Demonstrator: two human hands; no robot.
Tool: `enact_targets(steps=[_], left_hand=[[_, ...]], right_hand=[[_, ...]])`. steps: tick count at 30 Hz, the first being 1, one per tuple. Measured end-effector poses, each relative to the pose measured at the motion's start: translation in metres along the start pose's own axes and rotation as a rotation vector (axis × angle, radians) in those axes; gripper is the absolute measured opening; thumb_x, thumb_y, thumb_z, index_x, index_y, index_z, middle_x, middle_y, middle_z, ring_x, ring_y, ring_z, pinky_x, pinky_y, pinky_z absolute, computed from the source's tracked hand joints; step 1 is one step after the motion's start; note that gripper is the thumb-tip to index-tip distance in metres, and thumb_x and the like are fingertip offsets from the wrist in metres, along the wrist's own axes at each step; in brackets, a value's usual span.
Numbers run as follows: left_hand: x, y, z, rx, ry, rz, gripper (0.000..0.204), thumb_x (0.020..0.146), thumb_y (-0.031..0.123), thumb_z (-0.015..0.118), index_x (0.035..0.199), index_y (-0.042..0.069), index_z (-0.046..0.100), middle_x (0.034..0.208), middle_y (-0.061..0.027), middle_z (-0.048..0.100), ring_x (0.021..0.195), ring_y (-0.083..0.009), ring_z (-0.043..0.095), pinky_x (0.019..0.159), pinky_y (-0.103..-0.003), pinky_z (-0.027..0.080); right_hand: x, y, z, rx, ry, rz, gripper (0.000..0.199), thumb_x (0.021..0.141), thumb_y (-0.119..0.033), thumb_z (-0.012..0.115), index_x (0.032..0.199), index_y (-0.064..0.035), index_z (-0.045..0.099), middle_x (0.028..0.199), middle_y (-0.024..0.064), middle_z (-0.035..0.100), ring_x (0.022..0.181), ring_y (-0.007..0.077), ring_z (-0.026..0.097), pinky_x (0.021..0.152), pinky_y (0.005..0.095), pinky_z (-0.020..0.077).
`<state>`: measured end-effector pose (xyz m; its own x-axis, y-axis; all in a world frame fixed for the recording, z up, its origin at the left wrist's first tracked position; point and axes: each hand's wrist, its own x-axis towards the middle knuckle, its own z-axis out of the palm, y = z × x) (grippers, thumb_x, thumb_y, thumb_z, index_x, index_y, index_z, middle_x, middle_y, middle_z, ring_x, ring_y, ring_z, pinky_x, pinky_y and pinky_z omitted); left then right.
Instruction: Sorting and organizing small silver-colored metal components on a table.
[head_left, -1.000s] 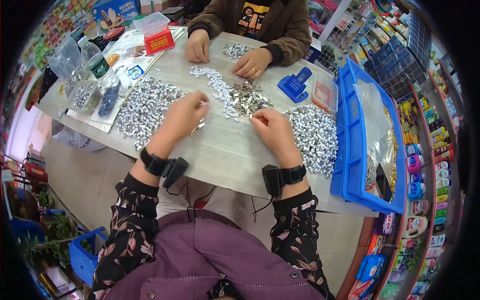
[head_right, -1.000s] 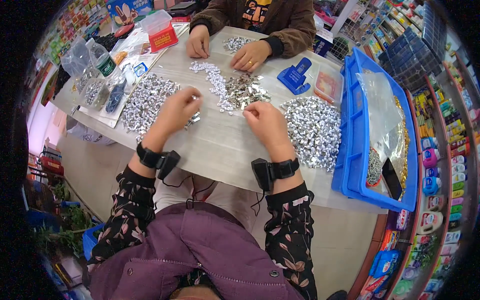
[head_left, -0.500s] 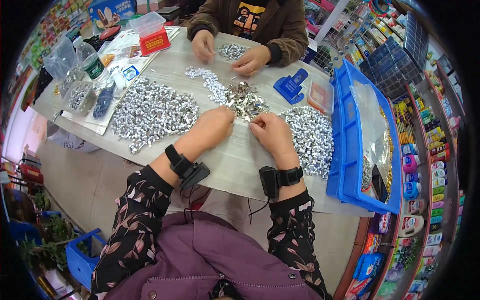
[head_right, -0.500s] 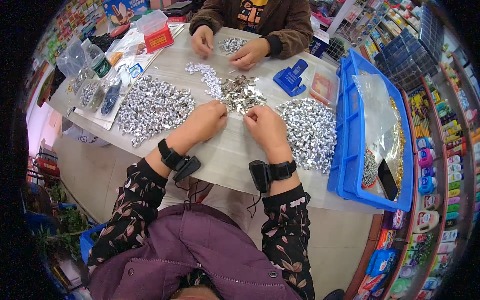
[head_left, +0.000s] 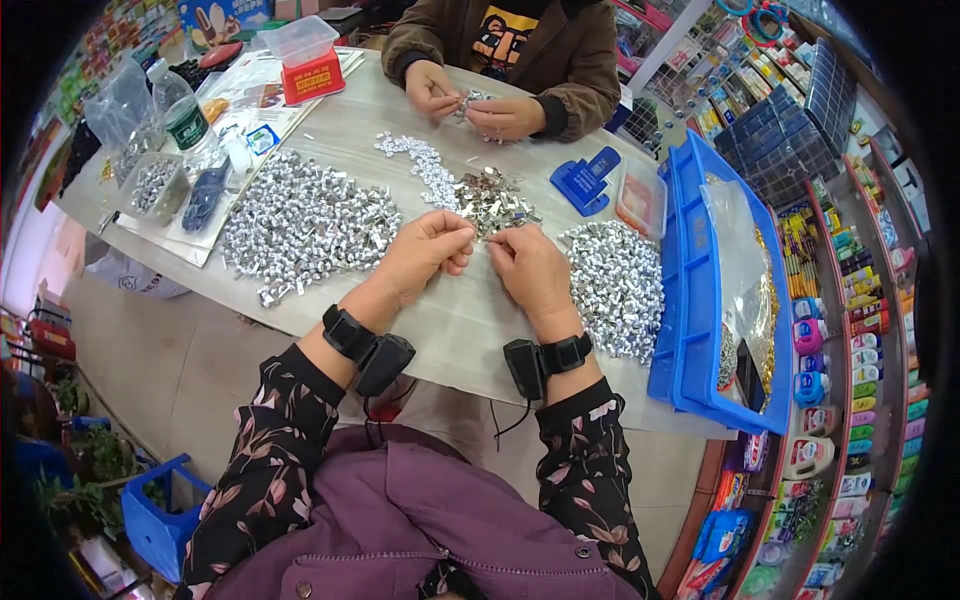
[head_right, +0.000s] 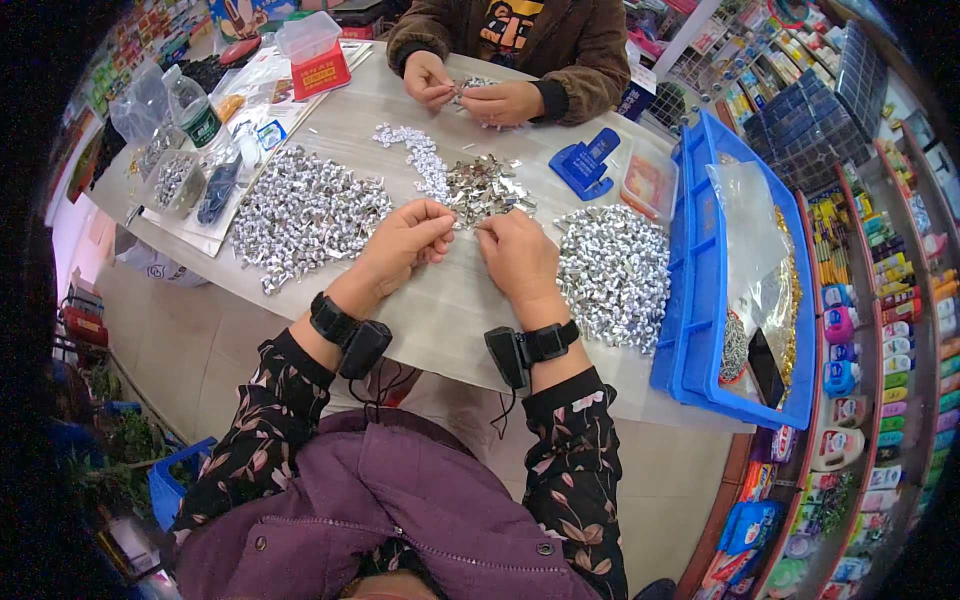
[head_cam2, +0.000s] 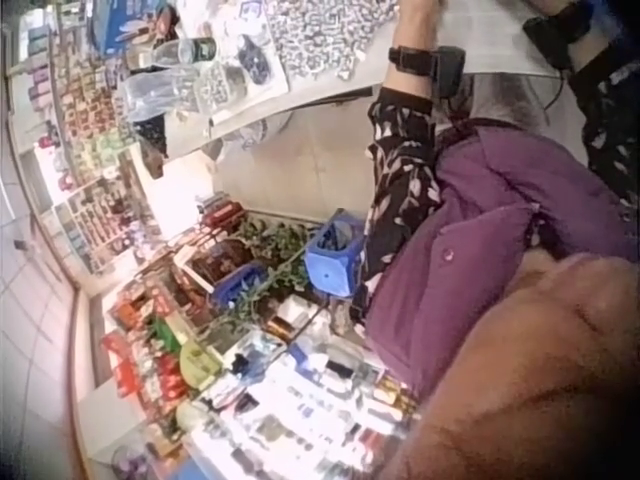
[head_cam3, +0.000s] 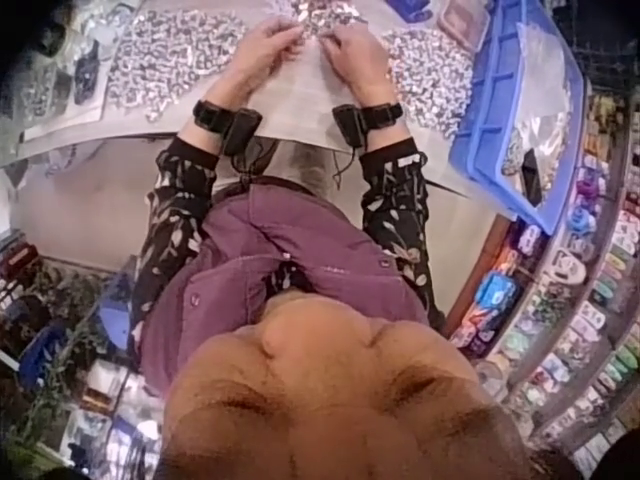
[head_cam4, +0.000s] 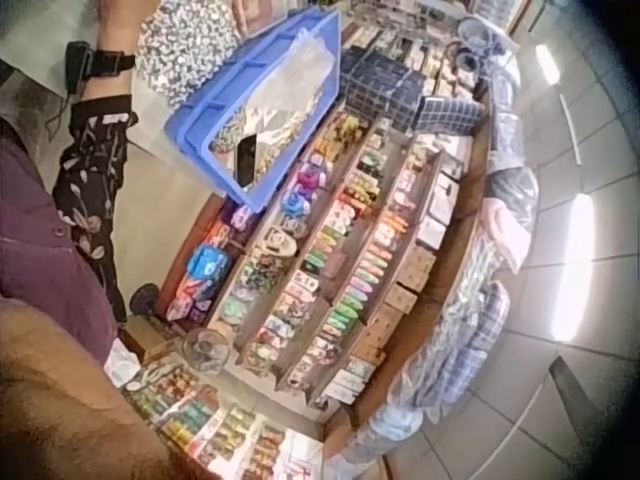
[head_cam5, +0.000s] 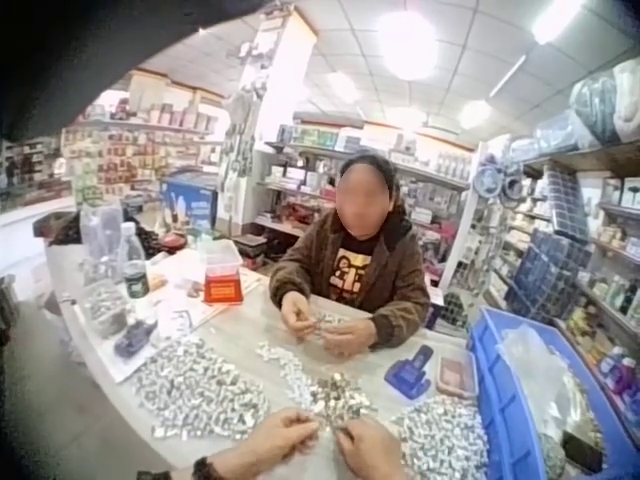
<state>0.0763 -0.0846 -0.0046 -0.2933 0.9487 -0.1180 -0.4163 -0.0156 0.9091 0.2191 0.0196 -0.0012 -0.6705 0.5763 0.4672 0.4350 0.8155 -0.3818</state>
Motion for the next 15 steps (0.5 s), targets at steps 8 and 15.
enact_targets(steps=[8, 15], left_hand=[[0.0, -0.001, -0.001, -0.135, -0.001, -0.041, 0.01, 0.087, 0.014, 0.057, 0.094, 0.007, 0.055, 0.078, -0.0009, 0.059, 0.065, -0.0059, 0.056, 0.056, -0.018, 0.047], [0.001, 0.0, -0.005, -0.198, -0.061, -0.118, 0.01, 0.088, 0.015, 0.056, 0.092, 0.006, 0.054, 0.079, -0.0021, 0.058, 0.067, -0.0086, 0.057, 0.058, -0.02, 0.048]], right_hand=[[0.003, 0.002, -0.002, 0.576, 0.029, 0.206, 0.01, 0.081, -0.01, 0.06, 0.088, -0.0038, 0.064, 0.073, 0.0025, 0.058, 0.064, 0.0114, 0.057, 0.058, 0.0244, 0.0456], [0.0, -0.012, -0.003, 1.179, -0.163, 0.323, 0.019, 0.084, -0.007, 0.06, 0.102, -0.002, 0.057, 0.08, 0.0008, 0.059, 0.069, 0.0085, 0.057, 0.063, 0.0211, 0.0462]])
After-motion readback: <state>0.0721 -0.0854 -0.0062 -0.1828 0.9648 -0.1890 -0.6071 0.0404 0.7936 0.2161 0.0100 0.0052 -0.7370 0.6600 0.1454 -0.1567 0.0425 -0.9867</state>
